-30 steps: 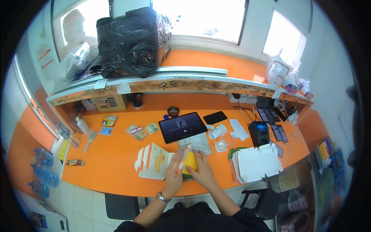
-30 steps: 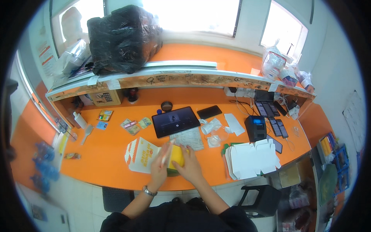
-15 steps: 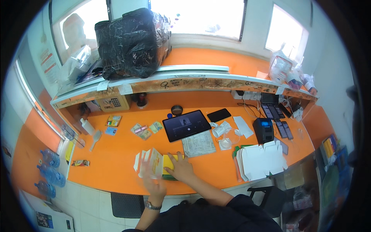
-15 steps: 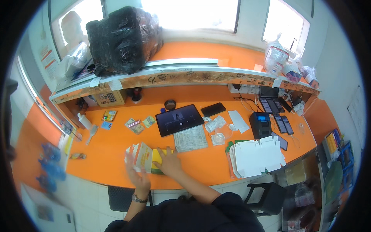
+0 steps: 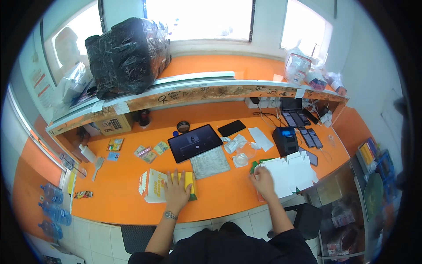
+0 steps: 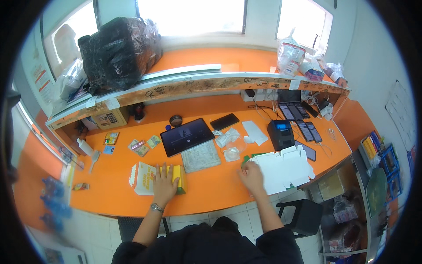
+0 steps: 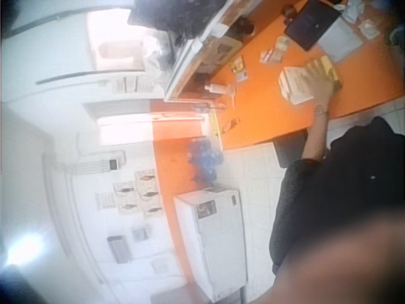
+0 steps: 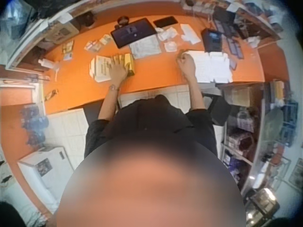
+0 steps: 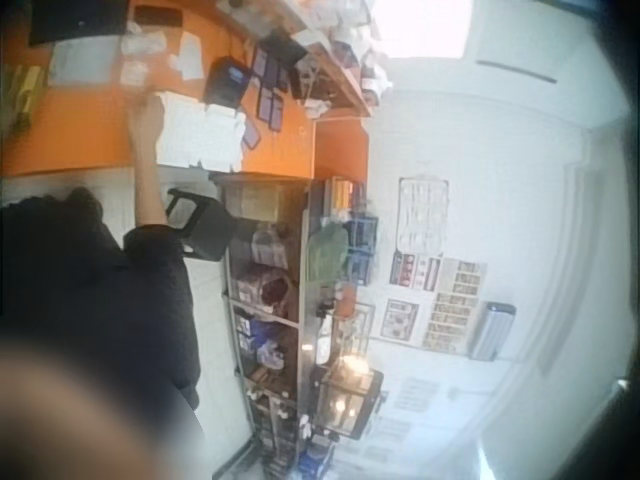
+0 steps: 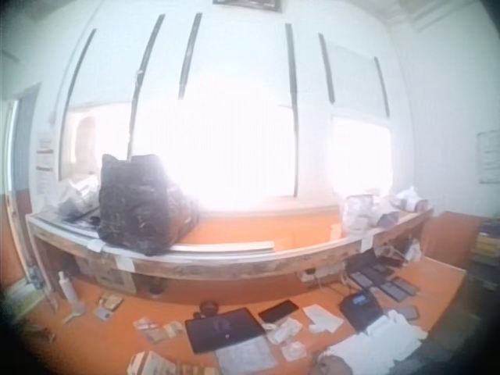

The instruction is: The person folds flat paperboard pieces into small rectangular boxes at a counter. They repeatedly pick up a piece, fold the sides, and tuck the flaps to form a box, then place it on the counter. The process is repeated for multiple units.

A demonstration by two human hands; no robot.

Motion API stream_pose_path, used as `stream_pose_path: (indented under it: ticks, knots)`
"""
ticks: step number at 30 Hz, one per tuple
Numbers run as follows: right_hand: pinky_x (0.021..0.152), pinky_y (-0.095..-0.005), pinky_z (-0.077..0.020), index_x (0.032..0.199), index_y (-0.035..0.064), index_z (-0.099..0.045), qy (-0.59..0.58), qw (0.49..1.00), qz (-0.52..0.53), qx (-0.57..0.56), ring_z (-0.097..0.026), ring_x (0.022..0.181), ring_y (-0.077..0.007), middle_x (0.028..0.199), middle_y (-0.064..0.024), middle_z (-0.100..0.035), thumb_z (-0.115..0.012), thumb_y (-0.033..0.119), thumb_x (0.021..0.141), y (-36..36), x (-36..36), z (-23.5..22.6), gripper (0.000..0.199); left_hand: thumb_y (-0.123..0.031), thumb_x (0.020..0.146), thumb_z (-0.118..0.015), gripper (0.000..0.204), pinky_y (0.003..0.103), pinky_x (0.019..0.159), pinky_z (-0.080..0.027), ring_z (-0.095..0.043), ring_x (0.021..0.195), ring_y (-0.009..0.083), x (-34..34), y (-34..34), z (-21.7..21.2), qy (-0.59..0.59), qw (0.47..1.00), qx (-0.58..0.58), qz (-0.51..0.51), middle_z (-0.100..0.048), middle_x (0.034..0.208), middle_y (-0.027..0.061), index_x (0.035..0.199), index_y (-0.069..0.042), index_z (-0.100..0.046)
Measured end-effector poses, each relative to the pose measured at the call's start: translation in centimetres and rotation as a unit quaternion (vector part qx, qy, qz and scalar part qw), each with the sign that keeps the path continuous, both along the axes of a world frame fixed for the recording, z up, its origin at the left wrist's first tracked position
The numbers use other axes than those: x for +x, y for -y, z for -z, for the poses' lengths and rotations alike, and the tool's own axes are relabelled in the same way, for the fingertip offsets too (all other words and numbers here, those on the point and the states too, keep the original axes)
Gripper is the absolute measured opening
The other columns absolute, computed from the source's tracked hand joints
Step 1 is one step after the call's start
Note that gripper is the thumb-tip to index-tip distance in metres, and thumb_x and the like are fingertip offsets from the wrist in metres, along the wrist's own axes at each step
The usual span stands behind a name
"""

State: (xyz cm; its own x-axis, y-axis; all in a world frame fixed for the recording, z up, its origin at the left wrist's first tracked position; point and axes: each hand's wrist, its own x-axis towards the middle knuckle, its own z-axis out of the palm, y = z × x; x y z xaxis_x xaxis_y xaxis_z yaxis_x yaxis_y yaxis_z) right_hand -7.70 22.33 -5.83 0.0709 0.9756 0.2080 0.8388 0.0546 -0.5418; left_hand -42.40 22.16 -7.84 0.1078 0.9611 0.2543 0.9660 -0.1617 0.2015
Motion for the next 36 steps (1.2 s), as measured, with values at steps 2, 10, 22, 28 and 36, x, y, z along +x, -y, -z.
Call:
stream_pose_path:
  ticks: [2, 10, 22, 28, 36]
  knots:
    - [0.078, -0.0421, -0.0504, 0.1, 0.0007, -0.059, 0.097, 0.987, 0.072, -0.103, -0.061, 0.092, -0.0344, 0.096, -0.0165, -0.062, -0.07, 0.044, 0.072, 0.1, 2.6, -0.6, 0.052, -0.043, 0.091, -0.046, 0.061, 0.06, 0.107, -0.02, -0.018, 0.139, 0.0396, 0.4, -0.5, 0.1, -0.016, 1.0, -0.017, -0.02, -0.027, 0.15, 0.0146, 0.143, -0.013, -0.035]
    - [0.073, -0.0424, -0.0511, 0.096, -0.001, -0.059, 0.13, 0.973, 0.014, -0.188, -0.063, 0.085, -0.0334, 0.093, -0.0177, -0.064, -0.073, 0.056, 0.066, 0.0, 7.3, 2.8, 0.066, -0.042, 0.09, -0.048, 0.062, 0.059, 0.107, -0.021, -0.018, 0.139, 0.0394, 0.2, 2.3, 0.8, 0.011, 1.0, -0.023, -0.016, -0.027, 0.15, 0.0157, 0.142, -0.011, -0.037]
    - [0.062, -0.0392, -0.048, 0.091, 0.0025, -0.06, 0.067, 0.994, -0.075, 0.041, -0.058, 0.064, -0.0343, 0.07, -0.0139, -0.06, -0.059, 0.014, 0.085, 7.8, 15.3, -10.6, 0.013, -0.031, 0.083, -0.064, 0.063, 0.057, 0.11, -0.014, -0.023, 0.139, 0.0349, 15.5, 9.6, -8.8, 0.103, 0.97, 0.112, 0.19, -0.034, 0.145, 0.016, 0.135, -0.004, -0.041]
    - [0.076, -0.0357, -0.0428, 0.099, 0.011, -0.065, 0.137, 0.933, -0.31, 0.124, -0.057, 0.074, -0.0234, 0.069, -0.0039, -0.056, -0.058, 0.008, 0.081, 18.0, 18.2, -22.3, 0.02, -0.02, 0.085, -0.064, 0.046, 0.04, 0.09, -0.043, -0.056, 0.105, 0.0319, 28.1, 14.8, -14.8, 0.361, 0.871, 0.047, 0.329, -0.057, 0.118, 0.0159, 0.125, -0.001, -0.051]
    - [0.086, -0.0434, -0.04, 0.114, 0.0126, -0.056, 0.049, 0.911, -0.238, 0.333, -0.052, 0.096, -0.0277, 0.105, -0.007, -0.053, -0.073, 0.025, 0.071, 20.1, 17.2, -16.1, 0.048, -0.014, 0.094, -0.054, 0.022, 0.025, 0.068, -0.05, -0.06, 0.072, 0.0096, 33.6, 16.8, -12.5, 0.737, 0.655, -0.101, 0.135, -0.066, 0.084, 0.0056, 0.104, 0.004, -0.062]
